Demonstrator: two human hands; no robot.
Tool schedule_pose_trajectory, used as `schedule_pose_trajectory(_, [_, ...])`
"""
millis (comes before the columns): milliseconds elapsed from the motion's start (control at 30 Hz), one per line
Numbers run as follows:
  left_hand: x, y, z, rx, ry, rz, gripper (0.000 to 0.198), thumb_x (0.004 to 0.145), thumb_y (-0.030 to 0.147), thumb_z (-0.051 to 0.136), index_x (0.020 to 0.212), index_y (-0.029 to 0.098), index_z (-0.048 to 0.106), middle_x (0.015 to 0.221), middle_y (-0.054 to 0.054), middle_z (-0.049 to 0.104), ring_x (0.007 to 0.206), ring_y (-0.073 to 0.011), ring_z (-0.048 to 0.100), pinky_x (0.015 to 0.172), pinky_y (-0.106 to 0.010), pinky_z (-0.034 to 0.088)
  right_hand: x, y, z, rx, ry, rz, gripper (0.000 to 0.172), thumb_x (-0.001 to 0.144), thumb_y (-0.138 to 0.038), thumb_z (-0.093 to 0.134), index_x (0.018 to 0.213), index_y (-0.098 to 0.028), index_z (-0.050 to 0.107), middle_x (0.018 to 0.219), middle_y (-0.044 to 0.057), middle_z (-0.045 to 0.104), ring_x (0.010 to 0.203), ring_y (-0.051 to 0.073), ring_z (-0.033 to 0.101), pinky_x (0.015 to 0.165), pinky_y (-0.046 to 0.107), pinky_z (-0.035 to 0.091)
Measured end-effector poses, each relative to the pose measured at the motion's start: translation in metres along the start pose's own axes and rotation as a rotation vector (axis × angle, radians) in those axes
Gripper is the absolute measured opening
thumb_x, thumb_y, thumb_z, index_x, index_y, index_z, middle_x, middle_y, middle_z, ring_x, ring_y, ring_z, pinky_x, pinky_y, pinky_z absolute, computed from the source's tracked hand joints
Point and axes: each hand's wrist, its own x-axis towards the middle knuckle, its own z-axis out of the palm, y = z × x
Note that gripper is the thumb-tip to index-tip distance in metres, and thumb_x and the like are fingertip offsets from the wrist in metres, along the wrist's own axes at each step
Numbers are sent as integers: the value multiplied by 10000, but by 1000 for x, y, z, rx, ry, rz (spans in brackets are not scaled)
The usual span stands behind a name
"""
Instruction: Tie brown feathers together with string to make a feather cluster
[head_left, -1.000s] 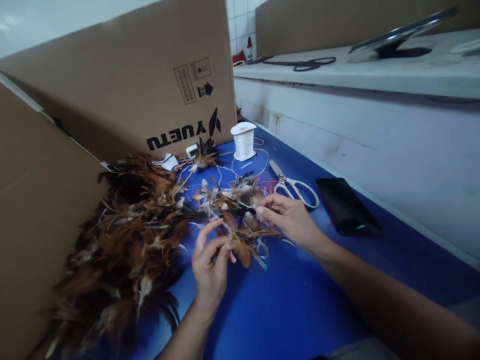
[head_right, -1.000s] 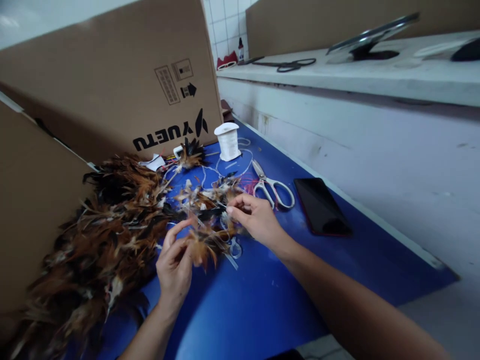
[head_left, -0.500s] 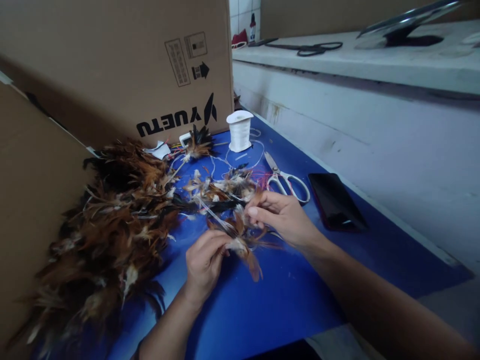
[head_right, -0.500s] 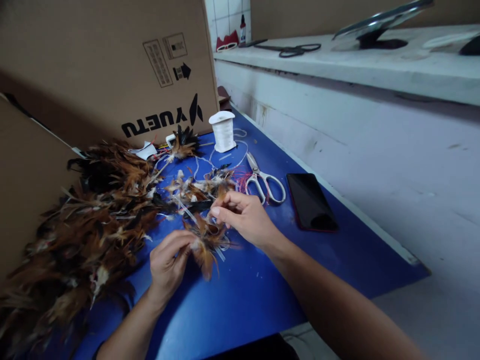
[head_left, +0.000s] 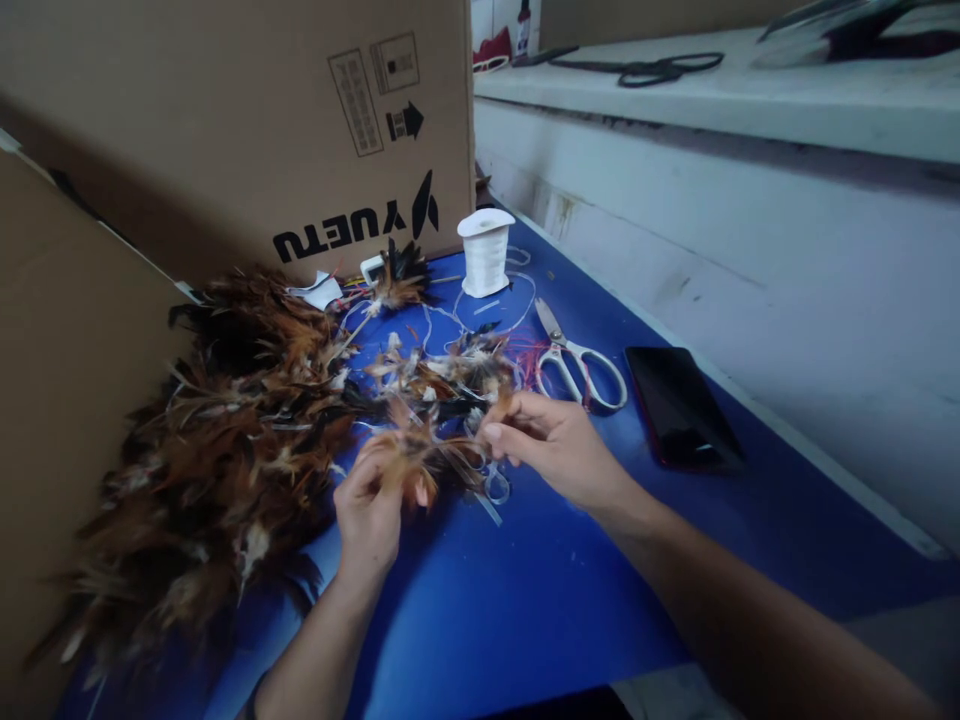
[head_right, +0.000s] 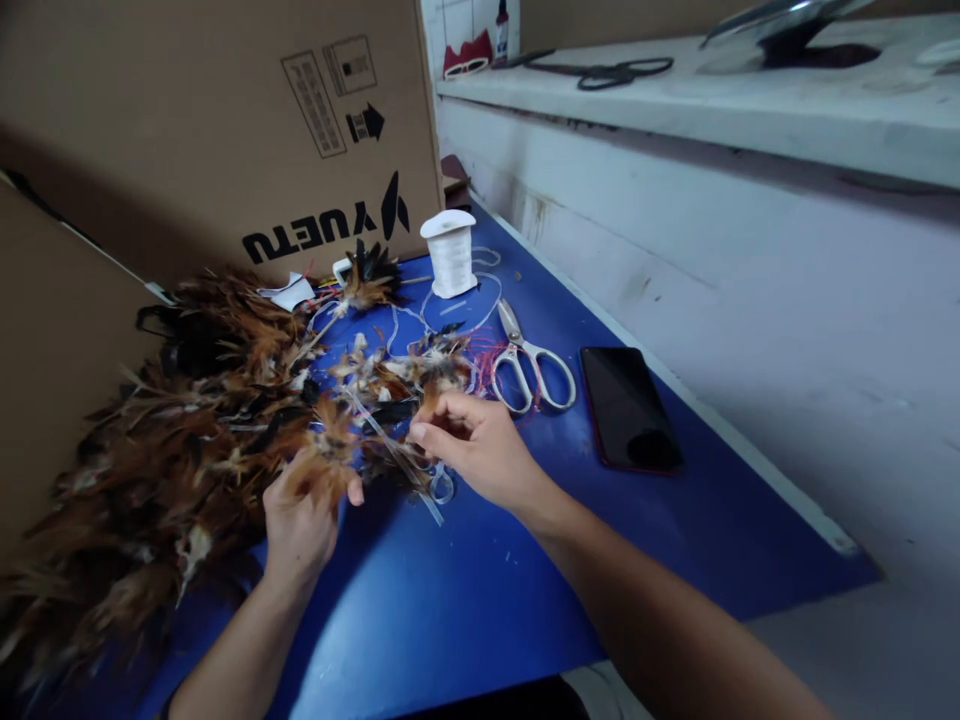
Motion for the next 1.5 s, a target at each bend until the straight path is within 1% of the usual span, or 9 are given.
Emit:
schedule_pose_trajectory(100, [2, 1, 3, -135, -28, -97, 266, 732, 348, 684, 592, 147, 582, 494, 28, 518, 426, -86, 480, 456, -225, 381, 1, 1, 2, -5, -31, 22, 171, 769, -321, 607, 710, -165, 569, 603, -22, 552, 515, 72, 490, 502, 218, 412])
schedule_pose_trajectory(267, [-4, 2, 10, -216, -169, -285, 195, 733, 326, 687, 699, 146, 622, 521, 26, 551, 421, -81, 489, 476, -224, 391, -1, 8, 6, -31, -80, 53, 179, 773, -317, 605, 695, -165, 553, 605, -29, 530, 541, 80, 486, 515, 221, 390])
schedule_pose_trajectory(400, [-10, -1, 13, -242, -293, -327, 247, 759, 362, 660, 678, 133, 616, 572, -2, 579, 467, -98, 532, 531, -246, 434, -3, 11, 8, -22, -130, 55, 186, 790, -325, 599, 716, -159, 561, 635, -20, 530, 576, 89, 484, 536, 228, 391])
schedule_pose_trajectory(500, [-10, -3, 13, -229, -334, -330, 283, 781, 383, 633, 661, 128, 604, 577, -23, 591, 545, -135, 578, 580, -267, 456, -4, 12, 9, -18, -161, 65, 203, 783, -344, 607, 718, -156, 566, 640, -15, 539, 584, 96, 497, 540, 231, 403])
schedule_pose_trajectory(833, [-3, -2, 11, -226, -259, -349, 201, 748, 294, 683, 668, 123, 614, 594, -7, 592, 533, -99, 545, 576, -231, 438, 2, 5, 3, 81, -18, 104, 176, 757, -321, 632, 719, -160, 570, 593, -28, 542, 508, 66, 493, 484, 198, 394])
schedule_pose_trajectory(967, [-2, 1, 12, -272, -255, -342, 211, 752, 287, 679, 643, 128, 594, 544, 1, 578, 532, -100, 537, 569, -226, 421, 2, 6, 2, 135, -29, 121, 166, 752, -304, 642, 724, -155, 576, 593, -29, 552, 496, 58, 487, 473, 191, 388])
schedule_pose_trajectory(1133, [-2, 6, 12, -297, -158, -389, 244, 683, 317, 738, 662, 117, 600, 556, 11, 574, 453, -74, 508, 504, -209, 386, 1, 8, 4, 160, -93, 129, 159, 754, -289, 639, 709, -156, 565, 652, -11, 597, 488, 55, 483, 452, 193, 372])
schedule_pose_trajectory(1333, [-6, 3, 14, -325, -290, -404, 214, 719, 302, 710, 686, 126, 593, 484, 20, 558, 416, -82, 503, 487, -208, 393, 0, 13, 10, 115, -150, 136, 202, 753, -315, 639, 675, -150, 552, 546, -52, 470, 476, 61, 433, 459, 206, 339])
schedule_pose_trajectory(1500, [-8, -1, 15, -325, -350, -396, 145, 747, 256, 686, 725, 130, 618, 565, 3, 605, 501, -99, 556, 553, -224, 436, 0, 15, 13, 83, -152, 149, 244, 717, -360, 663, 658, -152, 550, 608, -22, 505, 565, 95, 472, 535, 239, 368])
